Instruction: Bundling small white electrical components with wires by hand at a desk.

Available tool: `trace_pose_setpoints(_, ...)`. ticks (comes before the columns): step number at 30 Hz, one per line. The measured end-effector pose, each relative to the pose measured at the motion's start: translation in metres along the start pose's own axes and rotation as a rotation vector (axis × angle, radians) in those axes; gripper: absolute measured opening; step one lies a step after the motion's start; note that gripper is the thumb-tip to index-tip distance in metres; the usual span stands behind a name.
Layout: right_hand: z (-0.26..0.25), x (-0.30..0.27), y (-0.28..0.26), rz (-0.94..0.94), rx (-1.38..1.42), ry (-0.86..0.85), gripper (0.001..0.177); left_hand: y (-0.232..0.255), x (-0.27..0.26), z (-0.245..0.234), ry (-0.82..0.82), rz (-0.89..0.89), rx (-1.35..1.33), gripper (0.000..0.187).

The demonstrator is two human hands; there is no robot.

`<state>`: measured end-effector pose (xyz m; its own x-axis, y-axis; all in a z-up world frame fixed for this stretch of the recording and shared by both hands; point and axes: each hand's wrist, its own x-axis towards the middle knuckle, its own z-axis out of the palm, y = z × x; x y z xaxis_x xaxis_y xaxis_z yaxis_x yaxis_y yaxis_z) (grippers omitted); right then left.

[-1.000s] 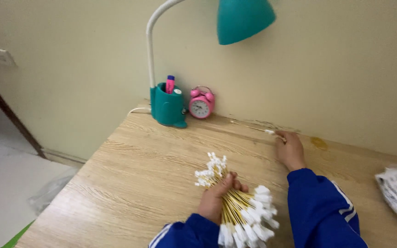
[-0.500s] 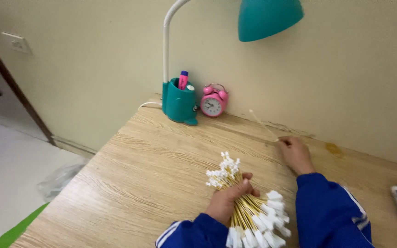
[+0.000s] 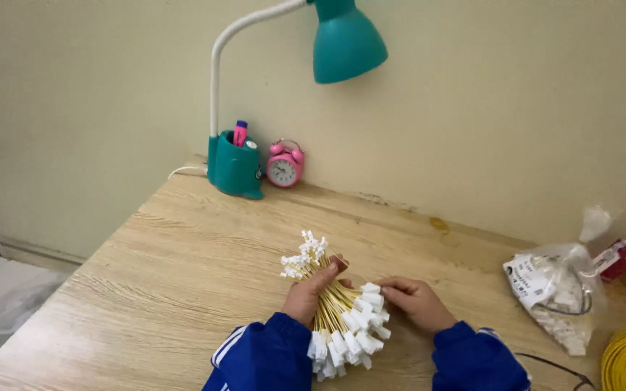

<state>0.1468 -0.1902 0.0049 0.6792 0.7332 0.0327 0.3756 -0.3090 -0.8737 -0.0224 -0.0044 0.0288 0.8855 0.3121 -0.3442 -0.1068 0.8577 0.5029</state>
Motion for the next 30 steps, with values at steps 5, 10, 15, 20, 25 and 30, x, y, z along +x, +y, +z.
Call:
trace_pose_setpoints(5, 0.001, -0.006, -0.011, 0.045, 0.005, -0.017, 0.029, -0.012, 0.017, -0.011, -0.12, 0.066, -0.013, 0.035)
trace_pose_setpoints(10, 0.003, -0.007, -0.016, -0.099, -0.006, -0.067, 0.029, -0.009, 0.011, -0.006, -0.178, 0.045, 0.007, 0.043)
trace_pose_setpoints(15, 0.001, -0.008, -0.021, -0.106, -0.193, -0.045, 0.03, -0.018, 0.024, -0.011, -0.25, 0.108, 0.021, 0.03)
trace_pose_setpoints(20, -0.009, -0.024, -0.087, -0.169, -0.137, 0.345, 0.033, 0.007, -0.013, 0.02, -0.038, 0.262, 0.268, 0.023)
trace_pose_setpoints(25, -0.01, -0.067, -0.224, -0.443, -0.12, 0.46, 0.07, 0.006, -0.003, 0.019, -0.271, 0.681, 0.683, 0.016)
trace_pose_setpoints(30, 0.005, -0.034, -0.22, -0.824, -0.676, 0.164, 0.053, 0.009, -0.022, 0.04, -0.491, 0.944, 1.014, 0.031)
